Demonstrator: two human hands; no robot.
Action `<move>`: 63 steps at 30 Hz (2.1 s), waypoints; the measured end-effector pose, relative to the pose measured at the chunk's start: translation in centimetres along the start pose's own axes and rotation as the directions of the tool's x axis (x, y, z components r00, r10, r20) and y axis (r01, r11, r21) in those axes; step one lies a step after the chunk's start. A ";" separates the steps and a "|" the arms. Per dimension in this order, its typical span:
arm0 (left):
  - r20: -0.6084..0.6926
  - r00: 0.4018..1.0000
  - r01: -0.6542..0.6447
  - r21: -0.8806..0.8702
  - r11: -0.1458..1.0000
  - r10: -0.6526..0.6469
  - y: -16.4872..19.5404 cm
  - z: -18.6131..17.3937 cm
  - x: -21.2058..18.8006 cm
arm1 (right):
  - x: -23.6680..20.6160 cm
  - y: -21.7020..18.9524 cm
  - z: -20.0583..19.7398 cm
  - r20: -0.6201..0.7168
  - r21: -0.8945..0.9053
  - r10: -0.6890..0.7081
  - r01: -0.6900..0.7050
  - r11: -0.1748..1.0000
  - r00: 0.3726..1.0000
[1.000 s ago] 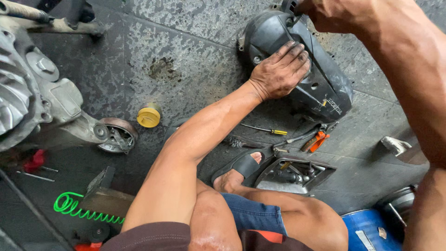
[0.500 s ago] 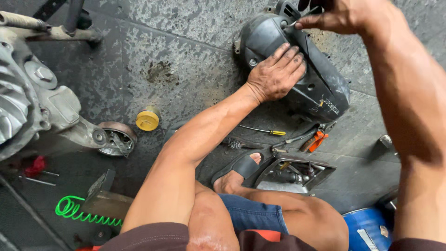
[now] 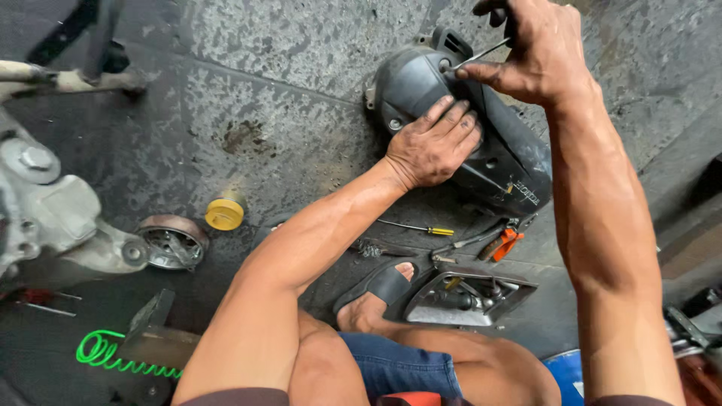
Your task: The person sits on the workshop floor and works on a motorcycle crankcase cover and body panel, unscrewing fasteners with a screwdriver, prying components loose, and scrubbing the part with a wire brush. They handle the cover, turn it over, and manipulate its inner components by hand.
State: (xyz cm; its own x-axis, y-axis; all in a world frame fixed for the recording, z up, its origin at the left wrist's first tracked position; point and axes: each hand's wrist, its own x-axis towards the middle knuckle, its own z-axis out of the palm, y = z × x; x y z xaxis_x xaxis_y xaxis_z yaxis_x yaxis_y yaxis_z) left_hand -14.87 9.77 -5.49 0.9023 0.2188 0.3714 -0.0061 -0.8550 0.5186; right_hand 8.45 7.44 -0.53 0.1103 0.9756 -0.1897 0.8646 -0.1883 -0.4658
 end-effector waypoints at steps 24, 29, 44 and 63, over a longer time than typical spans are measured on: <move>0.070 0.997 -0.028 -0.195 0.980 0.042 -1.6 -1.4 1.3 | -14.0 -14.6 5.0 -0.161 0.980 0.922 -0.056 0.193 0.351; 0.635 0.746 0.051 -0.355 0.933 0.201 -5.9 -3.1 5.4 | -17.9 -22.7 14.2 0.142 0.922 0.854 -0.381 0.070 0.501; 0.849 0.448 0.137 -0.374 0.917 0.279 -6.3 -2.7 7.1 | -10.0 -19.8 15.8 -0.164 0.784 0.758 -0.383 0.489 0.631; 0.860 0.410 0.122 -0.381 0.916 0.303 -6.3 -2.3 7.4 | -8.4 -20.9 16.7 -0.142 0.890 0.845 -0.307 0.337 0.515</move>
State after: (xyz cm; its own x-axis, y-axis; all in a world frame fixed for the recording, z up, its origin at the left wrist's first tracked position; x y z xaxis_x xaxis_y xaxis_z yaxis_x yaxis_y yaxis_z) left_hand -9.11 17.85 -4.19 0.7391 -0.5737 -0.3530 -0.0595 -0.5777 0.8141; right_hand -18.74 1.27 -3.62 0.8575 0.3594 -0.3683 -0.1789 -0.4628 -0.8682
